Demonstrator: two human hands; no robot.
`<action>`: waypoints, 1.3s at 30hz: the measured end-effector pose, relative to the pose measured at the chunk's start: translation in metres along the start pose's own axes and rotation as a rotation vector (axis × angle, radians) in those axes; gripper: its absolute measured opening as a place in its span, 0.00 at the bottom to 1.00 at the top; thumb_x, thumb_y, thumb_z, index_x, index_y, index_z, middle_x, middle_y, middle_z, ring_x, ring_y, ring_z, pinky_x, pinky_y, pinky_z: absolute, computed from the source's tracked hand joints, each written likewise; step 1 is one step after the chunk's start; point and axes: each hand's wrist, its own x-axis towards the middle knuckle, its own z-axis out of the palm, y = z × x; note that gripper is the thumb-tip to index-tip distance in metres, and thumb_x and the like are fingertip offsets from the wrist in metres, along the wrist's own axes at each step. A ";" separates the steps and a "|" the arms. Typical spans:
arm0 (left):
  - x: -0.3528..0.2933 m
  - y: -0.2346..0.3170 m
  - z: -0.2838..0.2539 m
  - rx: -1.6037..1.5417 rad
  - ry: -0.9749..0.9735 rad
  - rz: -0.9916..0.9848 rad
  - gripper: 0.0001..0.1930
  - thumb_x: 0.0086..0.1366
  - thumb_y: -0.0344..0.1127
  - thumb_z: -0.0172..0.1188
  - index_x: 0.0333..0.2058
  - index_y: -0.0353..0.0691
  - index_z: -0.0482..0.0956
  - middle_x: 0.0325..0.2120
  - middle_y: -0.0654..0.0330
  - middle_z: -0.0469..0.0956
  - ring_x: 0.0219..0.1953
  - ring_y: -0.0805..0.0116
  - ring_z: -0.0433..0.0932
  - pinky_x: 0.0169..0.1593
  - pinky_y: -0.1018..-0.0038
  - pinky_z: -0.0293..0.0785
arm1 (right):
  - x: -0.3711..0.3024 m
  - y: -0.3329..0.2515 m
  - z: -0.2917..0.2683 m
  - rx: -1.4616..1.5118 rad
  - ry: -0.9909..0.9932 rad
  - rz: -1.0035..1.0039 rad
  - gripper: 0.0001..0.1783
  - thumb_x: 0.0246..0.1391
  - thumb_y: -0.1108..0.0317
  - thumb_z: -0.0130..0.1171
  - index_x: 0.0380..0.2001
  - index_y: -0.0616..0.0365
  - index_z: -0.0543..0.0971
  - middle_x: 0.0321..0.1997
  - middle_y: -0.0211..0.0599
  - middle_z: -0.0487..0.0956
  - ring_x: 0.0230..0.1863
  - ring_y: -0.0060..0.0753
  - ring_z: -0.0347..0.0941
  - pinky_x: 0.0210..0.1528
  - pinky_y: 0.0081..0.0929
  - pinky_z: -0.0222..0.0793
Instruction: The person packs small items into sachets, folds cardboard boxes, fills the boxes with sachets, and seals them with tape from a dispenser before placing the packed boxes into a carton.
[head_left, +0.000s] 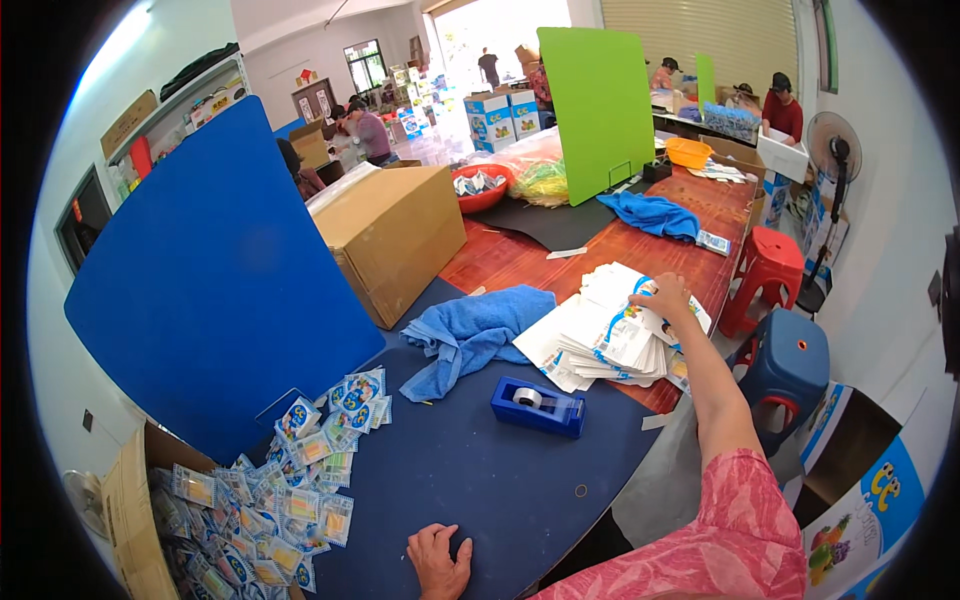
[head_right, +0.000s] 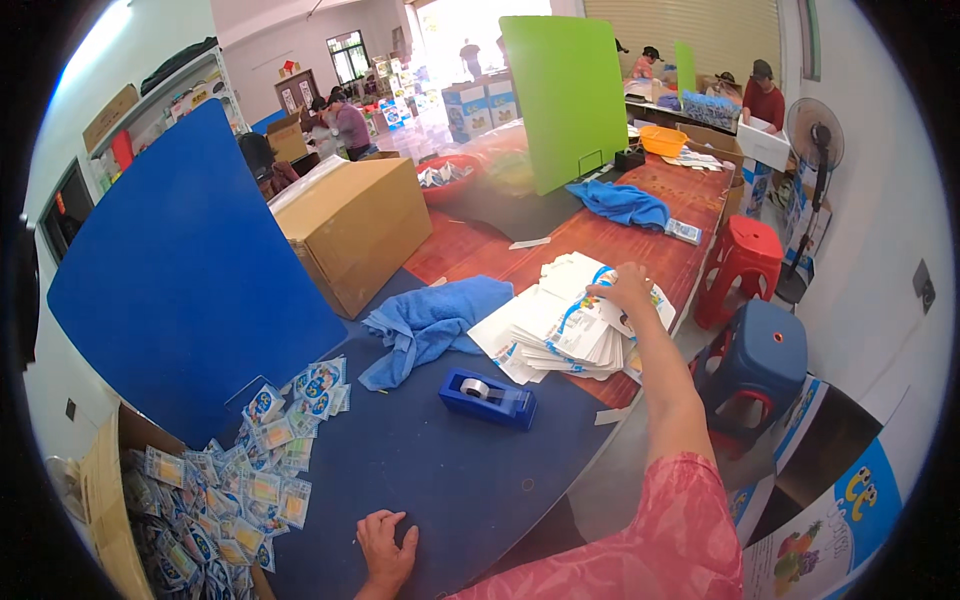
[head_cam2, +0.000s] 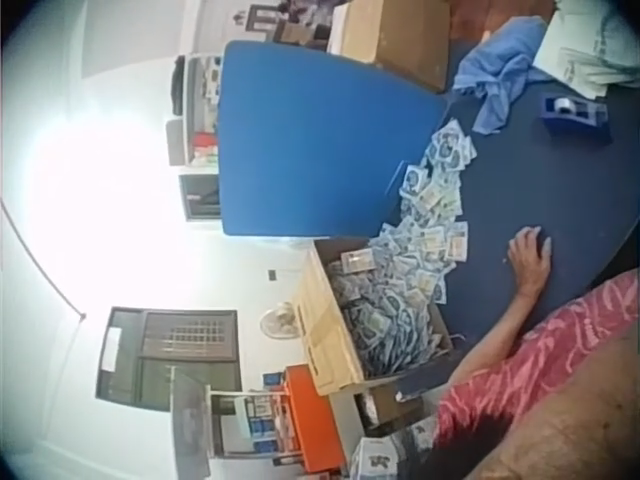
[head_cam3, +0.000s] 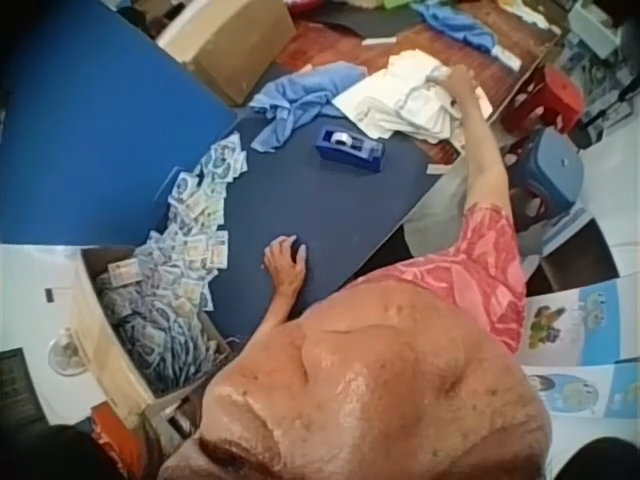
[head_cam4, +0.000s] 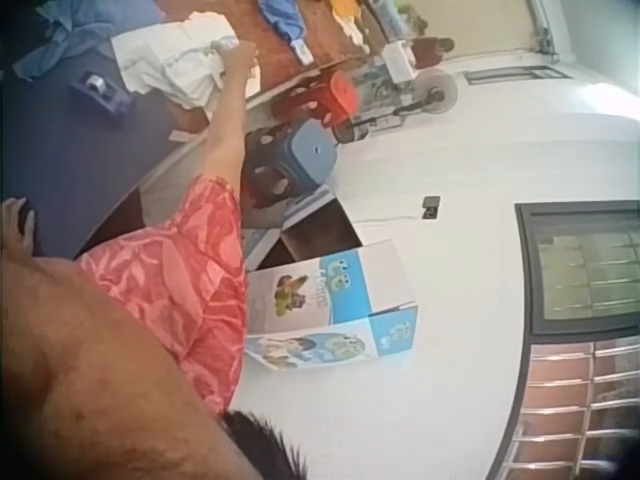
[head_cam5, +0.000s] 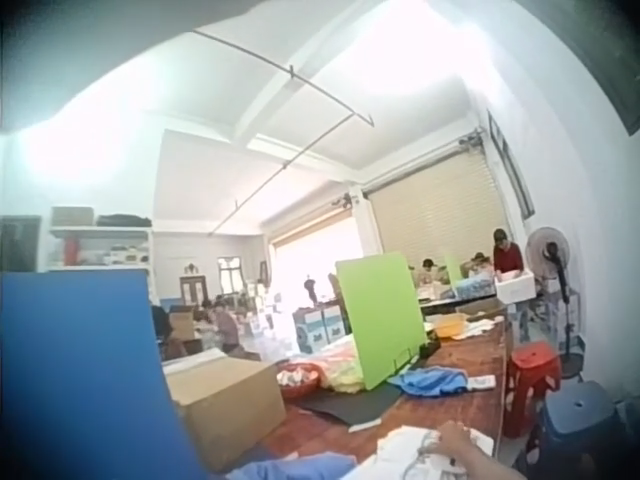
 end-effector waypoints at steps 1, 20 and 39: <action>0.000 0.000 0.000 0.003 0.003 0.005 0.17 0.54 0.36 0.68 0.43 0.41 0.78 0.44 0.55 0.72 0.49 0.52 0.67 0.54 0.59 0.63 | 0.000 0.001 0.001 -0.007 0.068 0.001 0.41 0.30 0.38 0.76 0.43 0.56 0.79 0.54 0.42 0.74 0.64 0.47 0.62 0.60 0.57 0.58; -0.007 -0.004 -0.004 0.054 -0.010 -0.001 0.16 0.54 0.35 0.67 0.42 0.40 0.78 0.43 0.55 0.72 0.48 0.52 0.69 0.53 0.59 0.64 | 0.007 0.036 -0.002 0.211 0.415 -0.228 0.13 0.38 0.59 0.70 0.23 0.55 0.80 0.25 0.39 0.82 0.28 0.38 0.80 0.34 0.36 0.74; 0.000 -0.008 0.005 0.053 -0.036 0.053 0.16 0.59 0.35 0.65 0.45 0.37 0.77 0.45 0.52 0.72 0.49 0.52 0.68 0.54 0.60 0.64 | -0.104 0.012 -0.037 -0.270 -0.414 -0.161 0.79 0.22 0.30 0.75 0.74 0.51 0.46 0.74 0.65 0.44 0.75 0.64 0.40 0.73 0.50 0.43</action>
